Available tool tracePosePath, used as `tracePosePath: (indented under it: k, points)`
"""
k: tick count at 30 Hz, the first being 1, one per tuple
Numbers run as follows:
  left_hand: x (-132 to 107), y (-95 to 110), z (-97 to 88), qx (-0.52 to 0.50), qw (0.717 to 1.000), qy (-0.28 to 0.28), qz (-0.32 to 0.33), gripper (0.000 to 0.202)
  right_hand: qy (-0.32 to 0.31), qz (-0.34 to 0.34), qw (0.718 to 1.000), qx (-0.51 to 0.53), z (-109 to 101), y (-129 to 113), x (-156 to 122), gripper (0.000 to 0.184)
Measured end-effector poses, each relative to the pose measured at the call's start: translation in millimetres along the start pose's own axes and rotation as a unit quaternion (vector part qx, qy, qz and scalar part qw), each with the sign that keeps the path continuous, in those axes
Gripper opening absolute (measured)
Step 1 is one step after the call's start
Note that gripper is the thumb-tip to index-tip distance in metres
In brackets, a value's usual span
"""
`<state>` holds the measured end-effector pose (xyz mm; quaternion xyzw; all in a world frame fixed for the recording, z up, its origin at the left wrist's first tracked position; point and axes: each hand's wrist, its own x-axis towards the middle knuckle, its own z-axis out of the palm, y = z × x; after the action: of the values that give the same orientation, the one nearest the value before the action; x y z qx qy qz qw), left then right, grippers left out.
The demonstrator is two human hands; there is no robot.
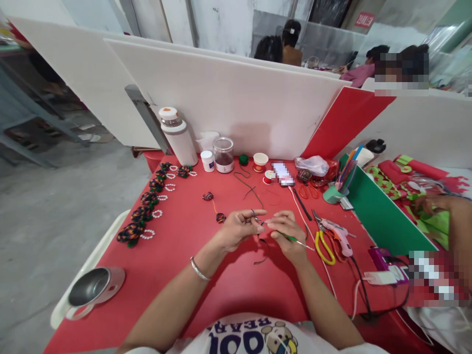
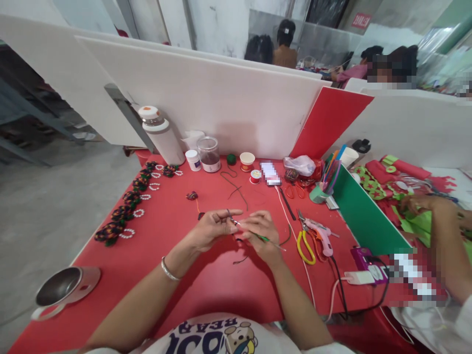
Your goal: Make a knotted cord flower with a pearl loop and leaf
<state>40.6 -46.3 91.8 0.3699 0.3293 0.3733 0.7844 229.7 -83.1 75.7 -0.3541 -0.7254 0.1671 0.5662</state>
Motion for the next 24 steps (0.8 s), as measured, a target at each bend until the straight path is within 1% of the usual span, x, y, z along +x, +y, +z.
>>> tracePosePath:
  k: [2,5,9,11,13,15,17,18,19,21,23,24]
  points:
    - [0,2,-2.8,0.015,1.000,-0.007,-0.010,0.060,-0.037,0.014,0.999,0.024,-9,1,6,0.019]
    - [0,3,-5.0,0.026,0.999,-0.012,-0.017,0.057,-0.087,0.018,0.995,0.040,-21,0,15,0.018]
    - [-1,6,-7.0,0.044,0.999,-0.013,-0.022,0.055,-0.131,0.020,0.990,0.050,-34,-3,26,0.016]
    - [-1,8,-8.4,0.058,0.998,-0.020,-0.029,0.054,-0.148,0.040,0.986,0.067,-38,-3,28,0.013]
    - [-2,10,-8.9,0.066,0.997,-0.032,-0.031,0.055,-0.154,0.075,0.980,0.101,-38,0,26,0.013]
    - [-2,10,-6.8,0.072,0.996,-0.044,-0.026,0.056,-0.130,0.104,0.976,0.143,-30,3,20,0.019]
    - [-1,6,-1.6,0.075,0.996,-0.037,-0.003,0.061,-0.077,0.114,0.977,0.160,-16,5,12,0.024]
    - [0,4,2.1,0.079,0.996,-0.022,0.017,0.063,-0.043,0.112,0.982,0.146,-7,5,7,0.024]
    - [0,0,6.0,0.083,0.996,0.002,0.042,0.066,-0.016,0.111,0.987,0.113,1,4,3,0.021]
    - [2,-6,13.7,0.117,0.986,0.069,0.100,0.064,0.023,0.084,0.996,0.018,15,-1,-3,0.017]
    - [3,-12,19.5,0.147,0.970,0.127,0.147,0.059,0.051,0.035,0.995,-0.083,23,-7,-8,0.017]
    - [3,-13,21.1,0.147,0.966,0.140,0.158,0.059,0.063,0.009,0.990,-0.123,25,-9,-9,0.018]
